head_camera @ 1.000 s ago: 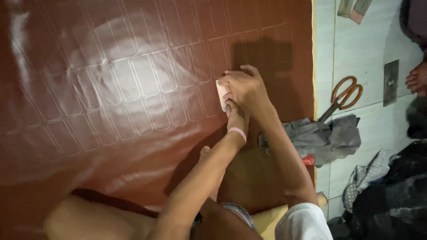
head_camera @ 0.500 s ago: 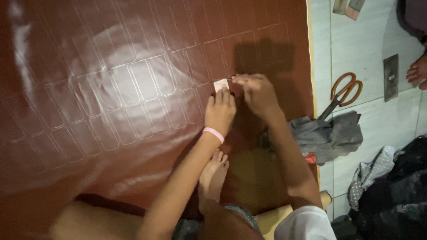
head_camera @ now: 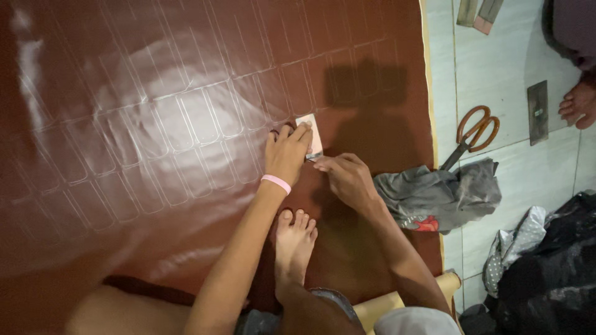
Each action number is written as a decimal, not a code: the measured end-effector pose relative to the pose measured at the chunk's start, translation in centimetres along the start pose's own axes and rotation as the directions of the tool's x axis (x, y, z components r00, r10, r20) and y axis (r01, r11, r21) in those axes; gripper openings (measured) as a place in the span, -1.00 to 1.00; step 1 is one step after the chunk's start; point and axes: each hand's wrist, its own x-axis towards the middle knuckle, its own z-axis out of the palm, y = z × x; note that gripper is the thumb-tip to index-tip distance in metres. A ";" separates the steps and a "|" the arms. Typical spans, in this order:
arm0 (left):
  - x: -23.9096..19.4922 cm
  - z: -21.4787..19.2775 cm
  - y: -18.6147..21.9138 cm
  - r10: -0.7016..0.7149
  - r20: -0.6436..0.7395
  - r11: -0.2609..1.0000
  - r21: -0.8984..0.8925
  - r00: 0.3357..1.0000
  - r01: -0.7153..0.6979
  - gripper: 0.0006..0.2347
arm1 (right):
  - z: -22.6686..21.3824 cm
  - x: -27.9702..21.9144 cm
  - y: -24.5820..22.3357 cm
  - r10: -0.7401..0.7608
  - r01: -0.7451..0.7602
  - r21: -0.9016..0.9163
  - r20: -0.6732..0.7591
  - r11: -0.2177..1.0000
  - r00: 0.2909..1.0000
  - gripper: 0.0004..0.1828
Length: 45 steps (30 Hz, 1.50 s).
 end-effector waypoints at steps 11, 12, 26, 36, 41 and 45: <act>-0.4 0.3 -0.3 -0.005 -0.015 1.000 -0.031 1.000 0.004 -0.69 | -0.7 -0.2 1.2 0.165 -0.165 0.006 -0.106 0.986 0.981 -0.68; -0.4 0.4 -0.2 -0.004 -0.020 0.999 -0.048 1.000 0.003 -0.73 | -0.8 -0.3 1.3 0.167 -0.159 0.080 -0.097 0.984 0.981 -0.71; -0.4 0.4 -0.6 0.021 -0.070 0.992 -0.120 0.997 -0.029 -0.80 | -0.9 0.3 0.8 0.144 -0.142 0.083 -0.016 0.986 0.989 -0.75; 0.0 1.6 0.4 0.054 -0.070 0.967 -0.244 0.996 -0.070 -0.90 | -2.5 -1.8 -0.1 0.253 -0.214 0.226 -0.160 0.950 0.954 -0.87; 1.7 4.1 3.0 0.081 -0.169 0.909 -0.392 0.982 -0.142 -0.88 | -4.0 -8.8 -0.6 0.342 -0.313 0.149 -0.242 0.938 0.908 -0.78; -5.0 4.5 0.7 -0.128 -0.296 0.773 -0.628 0.947 -0.092 -0.87 | -6.3 -16.3 -1.8 0.571 -0.539 0.191 -0.327 0.820 0.753 -0.78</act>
